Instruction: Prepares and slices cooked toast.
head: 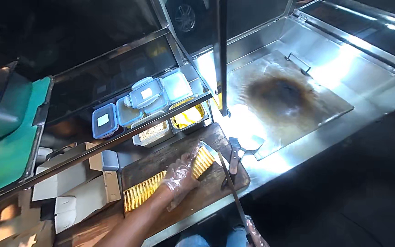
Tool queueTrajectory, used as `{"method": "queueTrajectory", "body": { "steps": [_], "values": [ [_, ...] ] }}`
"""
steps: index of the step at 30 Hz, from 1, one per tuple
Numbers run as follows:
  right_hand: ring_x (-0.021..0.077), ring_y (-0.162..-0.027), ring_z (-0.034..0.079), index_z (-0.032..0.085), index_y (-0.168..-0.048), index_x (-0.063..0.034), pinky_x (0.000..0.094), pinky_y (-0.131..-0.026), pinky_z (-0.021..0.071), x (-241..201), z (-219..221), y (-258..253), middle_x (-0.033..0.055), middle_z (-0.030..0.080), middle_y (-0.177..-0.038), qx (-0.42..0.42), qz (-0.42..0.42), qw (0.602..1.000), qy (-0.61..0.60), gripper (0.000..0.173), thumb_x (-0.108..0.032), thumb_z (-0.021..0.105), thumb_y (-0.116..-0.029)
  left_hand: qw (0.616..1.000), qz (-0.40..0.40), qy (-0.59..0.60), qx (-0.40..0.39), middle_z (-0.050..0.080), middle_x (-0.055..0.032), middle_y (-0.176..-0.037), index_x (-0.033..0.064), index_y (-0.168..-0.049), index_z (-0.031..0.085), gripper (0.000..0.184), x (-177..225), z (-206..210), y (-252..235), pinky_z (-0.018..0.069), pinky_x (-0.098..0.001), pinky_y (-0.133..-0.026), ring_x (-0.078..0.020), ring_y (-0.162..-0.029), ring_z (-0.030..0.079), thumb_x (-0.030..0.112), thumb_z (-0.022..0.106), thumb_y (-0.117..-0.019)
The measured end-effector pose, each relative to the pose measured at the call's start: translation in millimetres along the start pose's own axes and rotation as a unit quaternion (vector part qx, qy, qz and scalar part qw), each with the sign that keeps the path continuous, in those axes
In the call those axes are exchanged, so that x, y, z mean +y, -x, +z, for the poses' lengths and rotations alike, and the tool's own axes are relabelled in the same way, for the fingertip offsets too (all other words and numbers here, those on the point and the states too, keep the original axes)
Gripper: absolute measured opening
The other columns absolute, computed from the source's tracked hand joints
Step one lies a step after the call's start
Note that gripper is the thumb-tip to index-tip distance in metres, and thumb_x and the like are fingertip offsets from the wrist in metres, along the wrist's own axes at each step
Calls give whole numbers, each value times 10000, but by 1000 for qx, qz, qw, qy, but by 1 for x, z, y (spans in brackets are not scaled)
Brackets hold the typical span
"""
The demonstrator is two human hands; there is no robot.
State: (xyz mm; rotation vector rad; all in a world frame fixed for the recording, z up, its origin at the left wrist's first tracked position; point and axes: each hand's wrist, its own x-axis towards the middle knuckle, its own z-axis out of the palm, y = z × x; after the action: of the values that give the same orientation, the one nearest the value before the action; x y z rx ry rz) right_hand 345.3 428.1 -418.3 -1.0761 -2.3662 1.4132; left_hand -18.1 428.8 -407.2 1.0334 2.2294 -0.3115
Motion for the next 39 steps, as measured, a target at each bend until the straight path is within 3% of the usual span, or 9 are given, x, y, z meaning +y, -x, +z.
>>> {"method": "queueTrajectory", "body": {
  "steps": [2,6,11,17,23,27,32,36,39],
  "values": [
    [303,-1073,735,464,-1520,10,456,-963,591,-4,-7,-20,217,657,-1350,-22,8,1000,5,524,-62,541,-1007,1000,0,-16,16,427,-165,-1547,333,-1643,181,1124,11,1,0,519,-589,-952,-406,-1202,596,451,811,-720],
    [313,-867,757,473,-1534,-54,490,-811,621,-10,-16,-43,204,736,-1160,-46,31,998,35,560,-81,550,-981,999,47,-5,5,472,-119,-1524,401,-1635,144,1134,12,-3,-9,517,-602,-969,-376,-1218,601,416,820,-725],
    [333,-865,751,446,-1562,-107,517,-807,612,-6,-23,-57,202,745,-1090,-83,58,993,57,583,-110,543,-987,997,38,-61,27,359,-124,-1619,398,-1635,157,1191,18,1,-5,386,-621,-1096,-382,-1386,459,588,828,-669],
    [375,-924,742,341,-1620,-184,562,-813,598,-22,-23,-61,216,723,-1135,-216,75,969,93,620,-149,482,-1017,994,63,-86,30,441,-171,-1540,338,-1639,198,1014,-17,13,0,460,-615,-1001,-425,-1294,525,304,756,-793],
    [367,-923,744,384,-1598,-142,549,-818,601,-15,-7,-57,213,729,-1123,-175,81,979,71,593,-134,487,-1015,998,25,-63,15,367,-124,-1608,372,-1648,100,1204,-32,12,9,357,-589,-1125,-367,-1399,442,490,835,-702],
    [357,-862,744,423,-1575,-110,533,-787,608,-16,1,-55,213,738,-1061,-138,65,986,64,586,-111,511,-996,999,4,-46,11,433,-135,-1549,391,-1644,79,1191,-31,9,14,434,-605,-1049,-392,-1310,523,402,837,-725],
    [364,-946,745,400,-1591,-144,551,-867,594,-26,3,-57,202,731,-1168,-126,71,985,95,610,-123,540,-998,996,63,59,26,465,-117,-1530,421,-1638,27,1340,-54,-3,18,520,-595,-976,-353,-1233,599,537,913,-638],
    [338,-991,751,459,-1532,-22,523,-884,606,-24,3,-47,203,688,-1302,15,-1,996,93,584,-49,592,-965,993,75,73,59,286,-68,-1672,341,-1657,71,1453,-116,-16,62,375,-617,-1134,-340,-1466,386,610,938,-522],
    [333,-1098,726,447,-1532,-2,507,-958,584,-27,14,-33,202,645,-1377,59,11,994,91,575,-50,588,-976,999,35,-8,3,205,-116,-1694,368,-1650,89,1425,-174,25,89,310,-719,-1120,-425,-1493,308,520,952,-526]
  ]
}}
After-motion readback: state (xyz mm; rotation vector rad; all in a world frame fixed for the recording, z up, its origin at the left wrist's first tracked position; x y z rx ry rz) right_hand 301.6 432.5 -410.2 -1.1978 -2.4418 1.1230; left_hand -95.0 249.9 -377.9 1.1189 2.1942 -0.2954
